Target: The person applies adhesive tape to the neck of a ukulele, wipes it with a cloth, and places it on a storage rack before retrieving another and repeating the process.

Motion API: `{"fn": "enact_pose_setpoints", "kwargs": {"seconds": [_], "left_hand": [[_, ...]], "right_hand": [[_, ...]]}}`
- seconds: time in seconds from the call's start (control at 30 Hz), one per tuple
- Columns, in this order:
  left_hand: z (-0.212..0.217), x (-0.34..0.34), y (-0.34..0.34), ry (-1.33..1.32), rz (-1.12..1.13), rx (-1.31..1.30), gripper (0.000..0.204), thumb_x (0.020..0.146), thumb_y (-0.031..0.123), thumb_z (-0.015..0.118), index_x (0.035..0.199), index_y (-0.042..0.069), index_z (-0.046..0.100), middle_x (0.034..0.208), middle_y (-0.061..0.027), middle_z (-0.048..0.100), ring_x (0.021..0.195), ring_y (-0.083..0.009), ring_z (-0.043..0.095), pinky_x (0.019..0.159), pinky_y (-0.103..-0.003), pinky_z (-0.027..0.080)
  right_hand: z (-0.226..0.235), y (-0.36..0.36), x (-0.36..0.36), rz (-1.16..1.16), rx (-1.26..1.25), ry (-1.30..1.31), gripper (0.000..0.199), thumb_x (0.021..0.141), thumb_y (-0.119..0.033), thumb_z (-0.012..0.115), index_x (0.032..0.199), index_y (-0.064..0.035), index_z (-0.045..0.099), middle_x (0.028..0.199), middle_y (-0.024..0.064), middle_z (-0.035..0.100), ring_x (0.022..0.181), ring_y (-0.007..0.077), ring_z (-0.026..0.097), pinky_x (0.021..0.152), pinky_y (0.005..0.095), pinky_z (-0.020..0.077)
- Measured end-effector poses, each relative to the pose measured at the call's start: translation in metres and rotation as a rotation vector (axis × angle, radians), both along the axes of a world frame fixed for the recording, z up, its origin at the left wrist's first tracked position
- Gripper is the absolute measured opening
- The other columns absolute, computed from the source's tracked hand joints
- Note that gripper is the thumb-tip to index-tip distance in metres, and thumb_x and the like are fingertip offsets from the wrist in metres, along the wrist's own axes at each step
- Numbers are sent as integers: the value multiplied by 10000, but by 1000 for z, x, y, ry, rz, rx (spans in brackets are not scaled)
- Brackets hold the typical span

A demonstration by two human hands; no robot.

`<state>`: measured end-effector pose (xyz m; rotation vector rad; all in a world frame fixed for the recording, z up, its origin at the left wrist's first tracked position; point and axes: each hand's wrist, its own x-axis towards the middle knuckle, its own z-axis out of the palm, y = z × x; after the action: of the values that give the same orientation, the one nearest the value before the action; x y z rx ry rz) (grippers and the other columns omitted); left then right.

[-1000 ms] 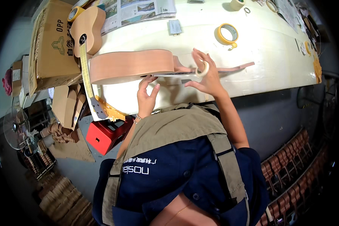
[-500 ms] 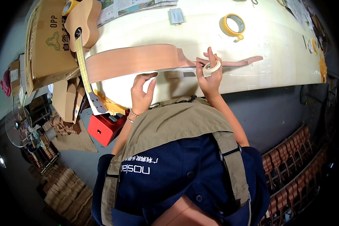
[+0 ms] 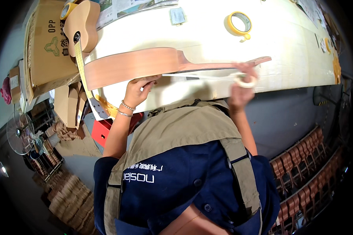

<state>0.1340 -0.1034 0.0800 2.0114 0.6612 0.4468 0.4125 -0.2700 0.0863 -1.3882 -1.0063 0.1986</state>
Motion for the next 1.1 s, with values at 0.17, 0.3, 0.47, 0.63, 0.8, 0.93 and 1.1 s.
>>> {"fn": "enact_pose_setpoints", "kwargs": {"seconds": [0.17, 0.3, 0.47, 0.63, 0.8, 0.93, 1.1], "left_hand": [[-1, -3, 0, 12, -9, 0, 233, 825, -134, 504, 1017, -37, 592, 1056, -128, 650, 788, -192, 673, 583, -249, 536], [0, -5, 0, 57, -46, 117, 226, 838, -107, 519, 1043, -29, 571, 1087, -152, 641, 792, -205, 681, 570, -244, 537], [-1, -5, -8, 134, -47, 124, 264, 841, -82, 537, 1098, -20, 542, 1081, -161, 642, 802, -206, 685, 545, -232, 533], [4, 24, -18, 163, -87, 238, 381, 825, -27, 592, 1198, 34, 547, 873, -113, 689, 619, -159, 646, 517, -260, 509], [9, 47, -30, 317, -164, 498, 564, 803, 62, 636, 1337, 79, 455, 669, -51, 615, 514, -213, 565, 487, -314, 456], [4, 50, -38, 296, -166, 532, 642, 795, 76, 644, 1381, 51, 383, 567, -57, 533, 457, -213, 504, 442, -327, 411], [5, 56, -42, 334, -190, 507, 673, 797, 79, 645, 1393, 11, 341, 577, -59, 542, 459, -208, 509, 437, -319, 411]], "right_hand": [[-37, -40, 107, -269, -237, 326, 561, 850, -61, 602, 1369, -11, 394, 1357, 103, 397, 1233, 216, 420, 987, 321, 377], [-61, -42, 126, -202, -223, 359, 545, 823, -15, 630, 1337, -23, 450, 1384, 58, 382, 1239, 177, 408, 976, 281, 378], [-65, -43, 125, -215, -256, 349, 551, 792, 4, 653, 1315, -62, 495, 1360, 18, 397, 1047, 117, 465, 847, 220, 445], [-65, -43, 127, -220, -241, 326, 545, 784, -14, 667, 1304, -70, 512, 1346, 13, 406, 999, 109, 470, 793, 204, 459], [-67, -43, 127, -225, -222, 356, 557, 784, -11, 674, 1311, -60, 502, 1345, 33, 402, 1018, 111, 471, 867, 229, 447], [-69, -41, 127, -227, -215, 328, 562, 787, 3, 668, 1317, -59, 492, 1355, 44, 386, 1136, 129, 455, 959, 265, 409], [-67, -40, 126, -246, -227, 365, 575, 785, -22, 680, 1323, -63, 484, 1355, 52, 375, 1207, 151, 438, 1008, 288, 386]]}}
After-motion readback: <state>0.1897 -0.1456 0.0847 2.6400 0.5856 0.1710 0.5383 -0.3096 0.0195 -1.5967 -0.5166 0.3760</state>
